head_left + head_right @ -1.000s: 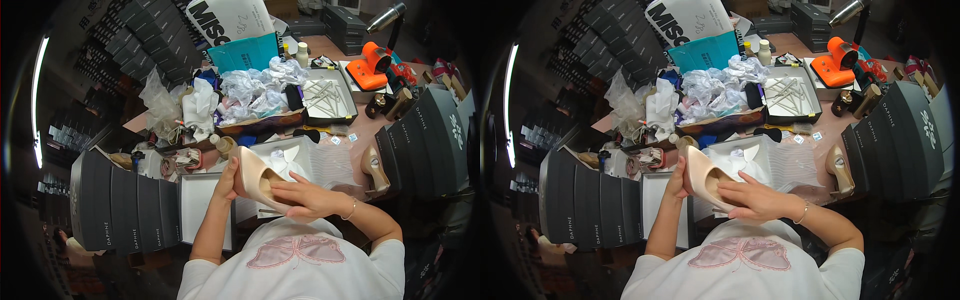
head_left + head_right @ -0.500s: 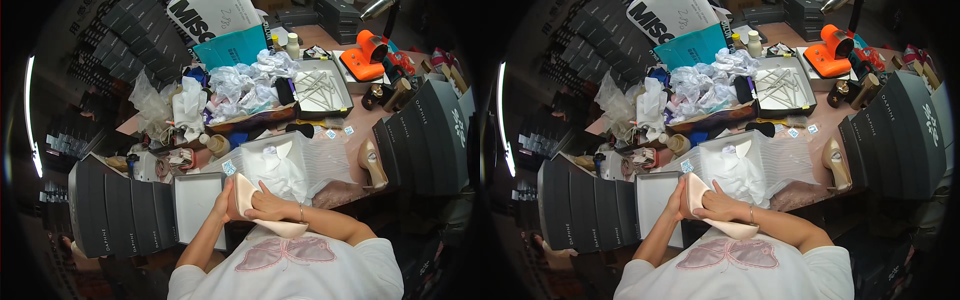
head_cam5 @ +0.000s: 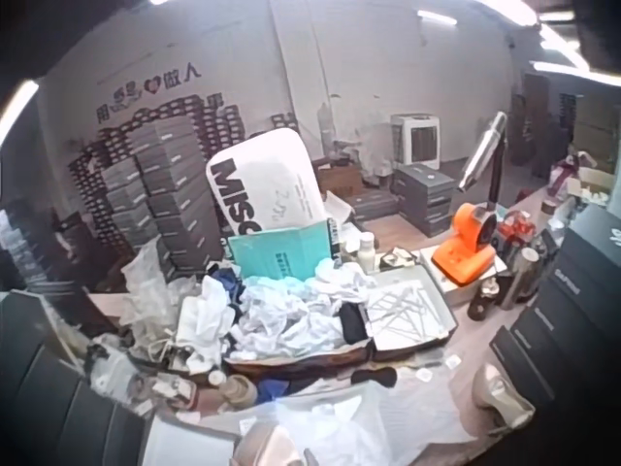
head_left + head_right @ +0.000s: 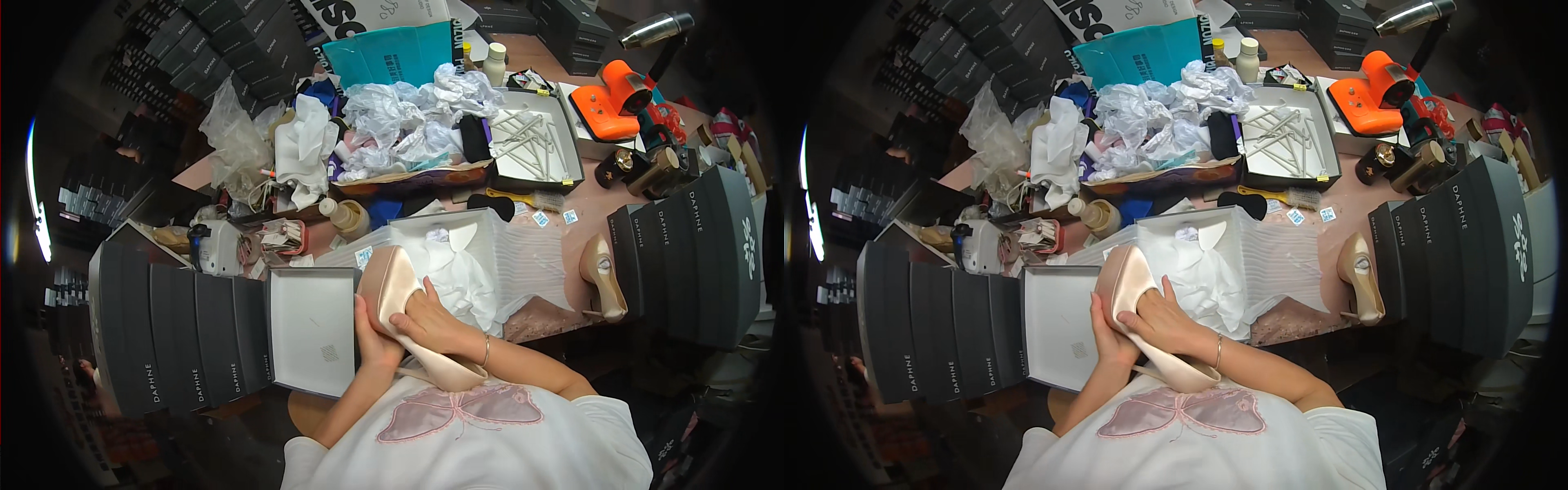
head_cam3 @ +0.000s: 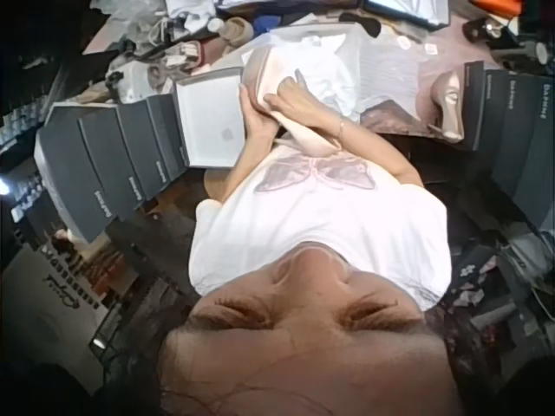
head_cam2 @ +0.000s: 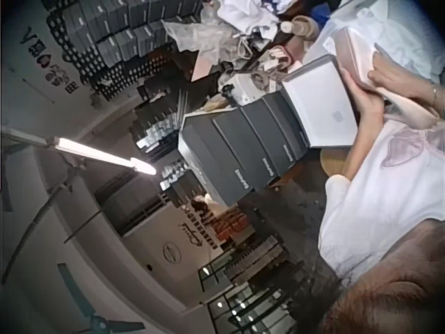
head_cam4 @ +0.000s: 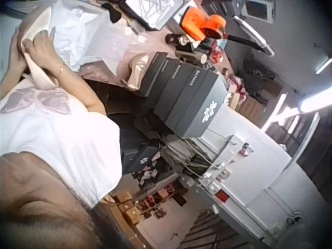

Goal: Packing high-heeled shoes into shoe boxes with protective paper and silica gel packets.

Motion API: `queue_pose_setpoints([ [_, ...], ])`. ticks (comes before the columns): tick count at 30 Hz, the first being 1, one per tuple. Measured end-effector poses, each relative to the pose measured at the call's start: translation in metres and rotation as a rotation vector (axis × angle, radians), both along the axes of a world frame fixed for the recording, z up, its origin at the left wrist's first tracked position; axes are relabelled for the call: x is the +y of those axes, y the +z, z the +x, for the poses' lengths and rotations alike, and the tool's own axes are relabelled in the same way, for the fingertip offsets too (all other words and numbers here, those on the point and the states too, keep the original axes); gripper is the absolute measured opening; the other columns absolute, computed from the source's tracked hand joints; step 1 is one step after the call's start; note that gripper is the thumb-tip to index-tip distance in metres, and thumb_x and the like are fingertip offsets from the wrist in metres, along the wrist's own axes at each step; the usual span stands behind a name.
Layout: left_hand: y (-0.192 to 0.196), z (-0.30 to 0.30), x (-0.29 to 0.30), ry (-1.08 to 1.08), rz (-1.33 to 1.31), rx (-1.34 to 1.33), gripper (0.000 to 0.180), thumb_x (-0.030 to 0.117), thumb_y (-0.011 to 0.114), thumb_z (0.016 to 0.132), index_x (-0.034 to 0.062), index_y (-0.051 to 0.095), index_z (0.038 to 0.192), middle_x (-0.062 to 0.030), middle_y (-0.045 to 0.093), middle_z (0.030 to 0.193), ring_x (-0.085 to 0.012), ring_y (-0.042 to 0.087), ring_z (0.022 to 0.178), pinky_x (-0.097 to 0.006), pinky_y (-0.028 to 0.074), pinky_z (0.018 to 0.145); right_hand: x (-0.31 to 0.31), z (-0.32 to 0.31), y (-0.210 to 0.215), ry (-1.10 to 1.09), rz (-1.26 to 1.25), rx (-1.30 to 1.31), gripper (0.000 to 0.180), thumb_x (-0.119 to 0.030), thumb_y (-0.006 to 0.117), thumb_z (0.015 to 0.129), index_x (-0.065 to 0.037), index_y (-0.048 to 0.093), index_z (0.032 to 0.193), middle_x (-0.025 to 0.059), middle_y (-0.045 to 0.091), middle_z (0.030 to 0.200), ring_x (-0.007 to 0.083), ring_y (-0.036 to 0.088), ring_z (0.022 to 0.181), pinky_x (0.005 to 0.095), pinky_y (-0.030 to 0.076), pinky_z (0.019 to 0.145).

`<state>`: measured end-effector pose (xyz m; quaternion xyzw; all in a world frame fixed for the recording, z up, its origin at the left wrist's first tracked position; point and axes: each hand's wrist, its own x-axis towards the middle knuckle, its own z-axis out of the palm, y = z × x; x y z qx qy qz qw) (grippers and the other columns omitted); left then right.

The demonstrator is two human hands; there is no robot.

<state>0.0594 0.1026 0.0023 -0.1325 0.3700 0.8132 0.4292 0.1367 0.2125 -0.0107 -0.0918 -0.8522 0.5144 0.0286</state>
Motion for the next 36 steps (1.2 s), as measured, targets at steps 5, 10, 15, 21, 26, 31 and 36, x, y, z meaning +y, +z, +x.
queue_pose_setpoints([
  [5,-0.012,0.021,0.01,0.012,-0.135,-0.082,0.061,0.057,0.045,0.091,0.0096,0.048,0.13,-0.011,0.053,0.126,-0.0255,0.051,0.116,-0.041,0.041,0.1,0.008,0.031,0.009,0.132,-0.19,0.009,0.067,-0.048,0.026,0.1,0.012,0.051,0.117,0.0277,0.049,0.126,0.0384,0.044,0.123,0.056,0.012,0.112],
  [10,-0.031,-0.017,0.005,-0.109,-0.103,-0.122,0.074,0.067,0.036,0.088,0.0055,0.052,0.125,-0.0145,0.058,0.115,-0.0263,0.058,0.104,-0.037,0.05,0.087,0.093,0.02,0.012,0.015,-0.095,-0.233,0.033,-0.023,0.049,0.096,-0.007,0.058,0.122,0.0114,0.062,0.12,0.0285,0.064,0.097,0.0372,0.051,0.079],
  [15,-0.015,-0.018,0.016,0.0,0.203,-0.468,0.074,0.061,0.045,0.088,0.0016,0.042,0.132,-0.02,0.047,0.123,-0.0328,0.052,0.111,-0.042,0.049,0.091,0.156,-0.013,-0.137,0.129,1.176,-0.134,0.014,-0.014,0.06,0.078,-0.007,0.067,0.088,0.0077,0.061,0.093,0.0227,0.058,0.096,0.0362,0.048,0.071],
  [21,-0.016,-0.014,0.011,-0.054,0.129,-0.406,0.079,0.069,0.035,0.087,0.0018,0.05,0.126,-0.0166,0.058,0.113,-0.0272,0.058,0.105,-0.038,0.05,0.087,0.155,-0.013,-0.057,-0.139,0.578,0.001,0.014,-0.015,0.057,0.084,-0.004,0.064,0.086,0.0127,0.063,0.079,0.0316,0.061,0.077,0.0405,0.048,0.064],
  [26,-0.027,0.004,0.027,0.031,-0.097,-0.155,0.071,0.066,0.038,0.089,0.0083,0.051,0.127,-0.0112,0.057,0.12,-0.0255,0.055,0.111,-0.04,0.045,0.095,0.079,0.007,0.05,0.203,0.227,-0.125,0.023,-0.023,0.055,0.085,-0.002,0.061,0.078,0.019,0.063,0.069,0.0358,0.063,0.064,0.0404,0.049,0.057],
  [31,-0.031,0.02,0.024,0.099,-0.095,-0.05,0.066,0.061,0.042,0.092,0.01,0.044,0.133,-0.0081,0.051,0.13,-0.0237,0.049,0.121,-0.039,0.038,0.104,0.04,-0.003,0.026,0.029,0.568,-0.007,0.021,-0.021,0.057,0.081,-0.003,0.061,0.071,0.0137,0.06,0.053,0.0292,0.061,0.045,0.0394,0.048,0.043],
  [36,-0.033,0.03,0.022,0.127,-0.16,0.004,0.066,0.064,0.04,0.091,0.012,0.049,0.131,-0.0075,0.053,0.128,-0.0234,0.049,0.121,-0.039,0.037,0.104,0.037,-0.006,0.02,0.16,0.466,-0.117,0.019,-0.019,0.057,0.082,0.0,0.06,0.082,0.017,0.063,0.063,0.0319,0.064,0.055,0.0395,0.05,0.05],
])
